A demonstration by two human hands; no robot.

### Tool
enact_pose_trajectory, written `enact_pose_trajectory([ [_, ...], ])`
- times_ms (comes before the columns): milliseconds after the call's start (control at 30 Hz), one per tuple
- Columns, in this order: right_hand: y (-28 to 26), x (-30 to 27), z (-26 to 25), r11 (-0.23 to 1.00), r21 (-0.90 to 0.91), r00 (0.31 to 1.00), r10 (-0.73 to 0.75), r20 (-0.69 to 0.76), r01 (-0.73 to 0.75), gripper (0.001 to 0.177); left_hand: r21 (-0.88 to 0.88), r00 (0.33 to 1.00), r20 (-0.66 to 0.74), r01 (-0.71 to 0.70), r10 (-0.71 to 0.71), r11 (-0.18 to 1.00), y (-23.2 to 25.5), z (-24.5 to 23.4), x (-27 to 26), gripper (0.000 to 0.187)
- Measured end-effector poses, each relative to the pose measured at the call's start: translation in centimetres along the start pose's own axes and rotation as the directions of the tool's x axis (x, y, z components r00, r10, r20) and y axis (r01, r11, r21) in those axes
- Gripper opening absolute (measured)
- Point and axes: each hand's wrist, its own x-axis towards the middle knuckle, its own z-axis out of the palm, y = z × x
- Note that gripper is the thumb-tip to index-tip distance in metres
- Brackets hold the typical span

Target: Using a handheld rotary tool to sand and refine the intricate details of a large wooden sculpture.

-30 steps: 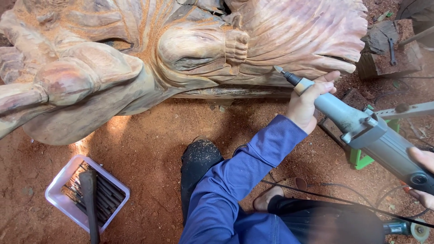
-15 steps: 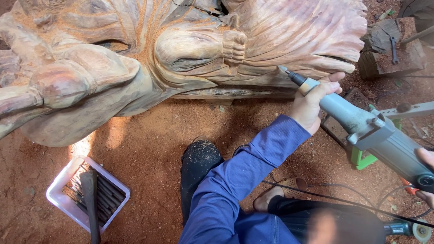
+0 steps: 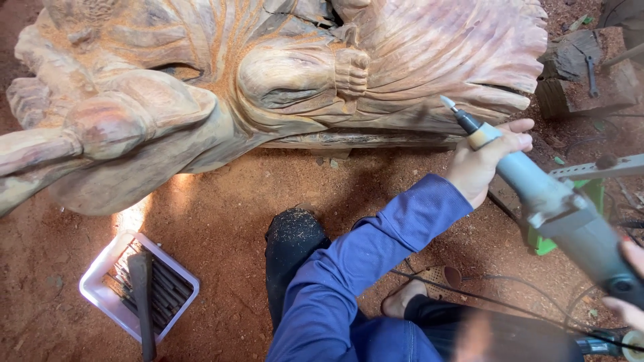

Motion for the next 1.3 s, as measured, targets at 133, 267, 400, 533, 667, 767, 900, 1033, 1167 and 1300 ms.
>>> enact_pose_trajectory([
  [133,-4.3,-2.2,10.3,0.928,-0.12,0.934,-0.356,-0.014,0.352,0.136,0.183,1.0,-0.008,-0.009,0.011,0.983,1.8,-2.2,-1.7,0.045],
  [267,-7.7,-3.4,25.3,0.971,0.133,0.979,-0.195,-0.052,0.2,0.14,0.487,0.999,-0.037,0.008,0.011,0.873,6.5,-6.9,-2.8,0.053],
  [400,-11.7,-1.6,31.2,0.948,0.162,0.96,-0.259,-0.11,0.274,0.131,0.572,0.996,-0.076,0.01,0.04,0.82,8.2,-12.6,-1.7,0.057],
  [533,-12.0,0.0,33.9,0.954,0.155,0.962,-0.239,-0.13,0.258,0.129,0.648,0.996,-0.06,-0.011,0.065,0.761,10.1,-14.1,-1.3,0.052],
  [667,-11.9,1.4,34.0,0.954,0.141,0.961,-0.25,-0.121,0.266,0.128,0.646,0.996,-0.063,-0.009,0.065,0.763,9.6,-15.1,-0.2,0.045],
  [767,-10.3,2.3,34.7,0.949,0.144,0.958,-0.264,-0.113,0.279,0.128,0.633,0.995,-0.06,-0.022,0.078,0.774,10.3,-14.4,-0.9,0.043],
  [900,-10.2,3.4,34.7,0.952,0.146,0.96,-0.254,-0.117,0.27,0.127,0.65,0.993,-0.094,0.011,0.066,0.76,9.8,-14.9,-0.1,0.039],
  [1033,-9.2,3.7,35.1,0.948,0.17,0.959,-0.25,-0.13,0.27,0.13,0.671,0.991,-0.102,0.007,0.084,0.741,9.4,-14.7,-0.1,0.04],
  [1167,-6.6,4.1,35.9,0.936,0.219,0.957,-0.248,-0.151,0.277,0.132,0.729,0.989,-0.132,0.051,0.067,0.683,9.2,-14.1,-0.1,0.043],
  [1300,-7.0,3.8,36.2,0.929,0.248,0.956,-0.238,-0.172,0.276,0.132,0.758,0.988,-0.147,0.079,0.052,0.647,10.3,-12.3,-1.3,0.047],
])
